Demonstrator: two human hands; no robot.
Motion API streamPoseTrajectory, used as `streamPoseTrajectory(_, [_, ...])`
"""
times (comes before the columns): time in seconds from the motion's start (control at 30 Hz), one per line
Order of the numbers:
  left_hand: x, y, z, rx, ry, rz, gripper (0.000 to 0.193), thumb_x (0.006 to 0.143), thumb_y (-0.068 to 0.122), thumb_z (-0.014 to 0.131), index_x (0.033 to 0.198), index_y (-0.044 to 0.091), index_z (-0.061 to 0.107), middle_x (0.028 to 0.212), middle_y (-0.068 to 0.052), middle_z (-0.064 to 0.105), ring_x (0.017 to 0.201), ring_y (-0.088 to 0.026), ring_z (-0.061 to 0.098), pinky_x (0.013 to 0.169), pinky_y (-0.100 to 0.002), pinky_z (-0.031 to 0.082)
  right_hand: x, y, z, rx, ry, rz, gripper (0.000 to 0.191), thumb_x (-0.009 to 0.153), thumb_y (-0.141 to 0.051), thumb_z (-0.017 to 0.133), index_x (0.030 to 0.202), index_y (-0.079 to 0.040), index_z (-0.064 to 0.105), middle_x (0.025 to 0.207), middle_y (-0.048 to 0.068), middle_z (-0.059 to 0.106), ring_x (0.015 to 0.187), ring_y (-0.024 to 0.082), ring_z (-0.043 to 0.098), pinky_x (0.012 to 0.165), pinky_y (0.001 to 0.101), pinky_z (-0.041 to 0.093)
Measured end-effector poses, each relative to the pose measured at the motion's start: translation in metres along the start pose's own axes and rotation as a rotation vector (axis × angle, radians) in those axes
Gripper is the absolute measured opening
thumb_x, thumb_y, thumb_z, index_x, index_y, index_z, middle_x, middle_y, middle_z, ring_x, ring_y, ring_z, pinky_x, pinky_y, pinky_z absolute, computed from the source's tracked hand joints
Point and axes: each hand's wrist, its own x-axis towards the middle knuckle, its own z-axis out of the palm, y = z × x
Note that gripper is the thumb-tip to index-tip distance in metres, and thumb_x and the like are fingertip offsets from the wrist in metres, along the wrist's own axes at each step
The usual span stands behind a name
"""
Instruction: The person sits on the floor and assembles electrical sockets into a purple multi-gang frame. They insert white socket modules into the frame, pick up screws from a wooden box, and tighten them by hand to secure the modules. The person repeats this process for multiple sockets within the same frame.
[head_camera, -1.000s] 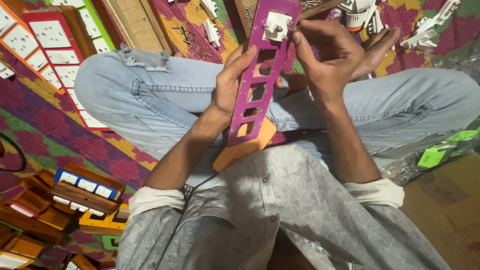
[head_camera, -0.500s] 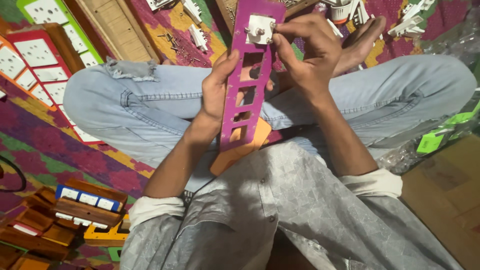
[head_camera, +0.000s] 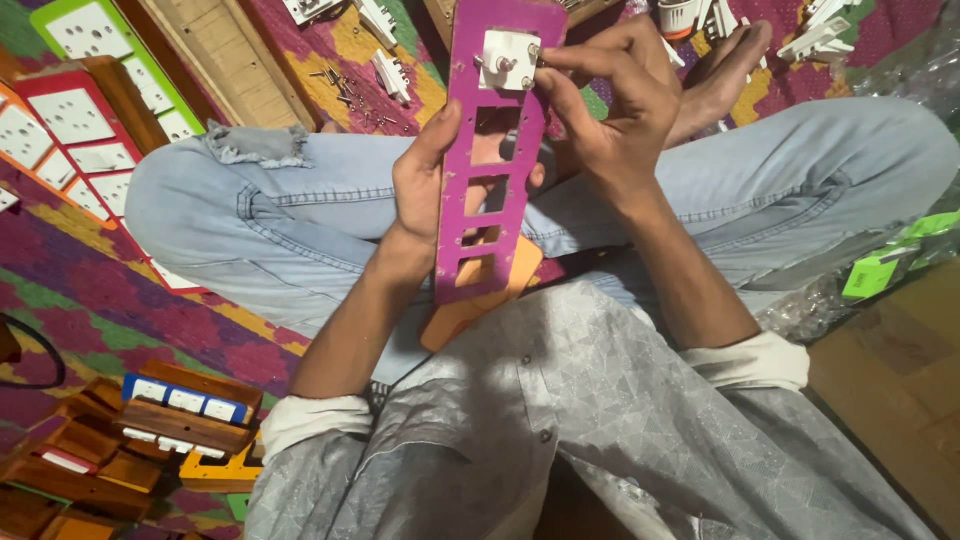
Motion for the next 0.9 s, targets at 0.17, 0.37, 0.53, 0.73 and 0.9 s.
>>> streamPoseTrajectory(0.17, [0.001, 0.001, 0.003, 0.113, 0.030, 0.032, 0.055, 0.111, 0.036, 0.047, 0.150, -0.004, 0.044, 0.132, -0.027, 0.060, 0.105, -0.033, 0.067, 0.088, -0.044, 0.059, -0.002, 0.007, -0.003, 0.033, 0.026, -0.001, 0.022, 0.094, -0.001, 0.094, 0.110, 0.000, 0.078, 0.102, 0.007, 0.060, 0.094, 0.015, 0.060, 0.076, 0.0239, 0.051])
streamPoseTrajectory(0.37, [0.002, 0.000, 0.007, 0.033, -0.007, 0.001, 0.059, 0.111, 0.039, 0.046, 0.154, -0.001, 0.042, 0.137, -0.027, 0.057, 0.110, -0.032, 0.065, 0.091, -0.044, 0.057, 0.000, 0.008, -0.004, 0.175, 0.045, 0.100, 0.032, 0.092, -0.003, 0.097, 0.111, -0.003, 0.072, 0.111, 0.002, 0.058, 0.094, 0.011, 0.059, 0.082, 0.0234, 0.051])
streamPoseTrajectory(0.53, [-0.001, 0.000, 0.002, -0.121, -0.066, -0.012, 0.059, 0.115, 0.044, 0.045, 0.151, -0.002, 0.043, 0.137, -0.024, 0.058, 0.109, -0.033, 0.066, 0.092, -0.044, 0.056, 0.004, -0.001, -0.003, 0.168, -0.146, 0.106, 0.048, 0.088, -0.003, 0.093, 0.131, 0.001, 0.070, 0.136, 0.009, 0.062, 0.115, 0.017, 0.060, 0.096, 0.0282, 0.052])
streamPoseTrajectory(0.73, [0.000, -0.001, -0.008, -0.118, -0.032, 0.042, 0.060, 0.112, 0.043, 0.046, 0.152, -0.001, 0.044, 0.138, -0.023, 0.057, 0.118, -0.036, 0.063, 0.098, -0.052, 0.054, 0.013, -0.005, -0.001, 0.180, -0.186, 0.016, 0.034, 0.084, 0.005, 0.090, 0.114, -0.002, 0.075, 0.128, 0.010, 0.067, 0.114, 0.020, 0.064, 0.095, 0.0314, 0.053])
streamPoseTrajectory(0.9, [0.002, -0.001, -0.012, -0.068, -0.097, 0.045, 0.059, 0.116, 0.046, 0.045, 0.150, -0.002, 0.046, 0.137, -0.026, 0.059, 0.119, -0.037, 0.063, 0.102, -0.053, 0.052, 0.010, -0.009, 0.001, 0.369, -0.125, 0.269, 0.032, 0.089, 0.002, 0.089, 0.116, -0.004, 0.073, 0.130, 0.010, 0.064, 0.111, 0.015, 0.065, 0.090, 0.0254, 0.058])
